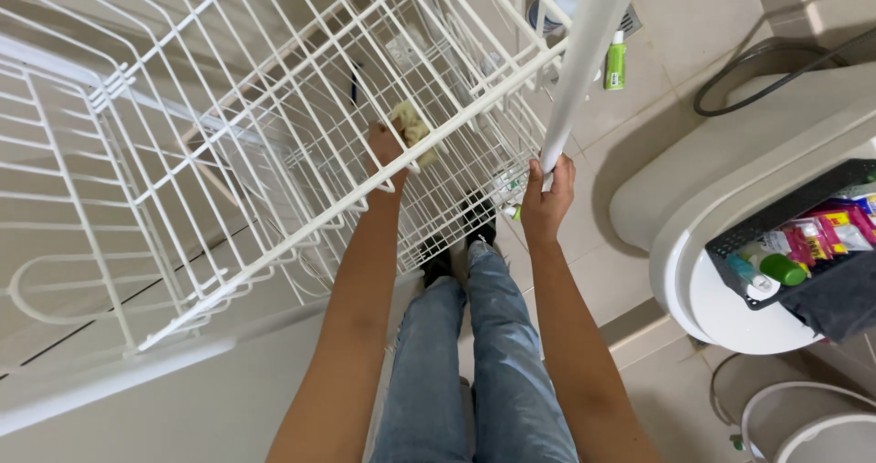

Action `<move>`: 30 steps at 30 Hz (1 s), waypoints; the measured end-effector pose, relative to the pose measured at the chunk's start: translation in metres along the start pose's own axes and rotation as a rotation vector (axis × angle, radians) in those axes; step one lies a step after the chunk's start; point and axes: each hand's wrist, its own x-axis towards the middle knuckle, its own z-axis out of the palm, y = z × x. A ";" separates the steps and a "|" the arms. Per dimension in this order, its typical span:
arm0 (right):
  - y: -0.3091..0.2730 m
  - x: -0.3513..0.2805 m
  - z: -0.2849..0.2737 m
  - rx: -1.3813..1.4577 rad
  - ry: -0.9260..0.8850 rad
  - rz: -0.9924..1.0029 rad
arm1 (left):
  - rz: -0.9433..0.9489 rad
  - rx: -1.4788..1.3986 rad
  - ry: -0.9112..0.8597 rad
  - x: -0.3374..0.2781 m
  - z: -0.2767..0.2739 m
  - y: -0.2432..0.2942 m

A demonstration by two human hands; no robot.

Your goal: The person wipes a white wire dish rack with a yellow cloth in a bathroom. They clean the top, sides, and bottom of the rack, moving around it to reach different areas. The person also briefly picks up a bottle from the floor before resuming the cleaning task.

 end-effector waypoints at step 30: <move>-0.010 0.016 -0.027 0.056 -0.249 0.060 | 0.623 0.594 -0.078 -0.066 0.088 0.038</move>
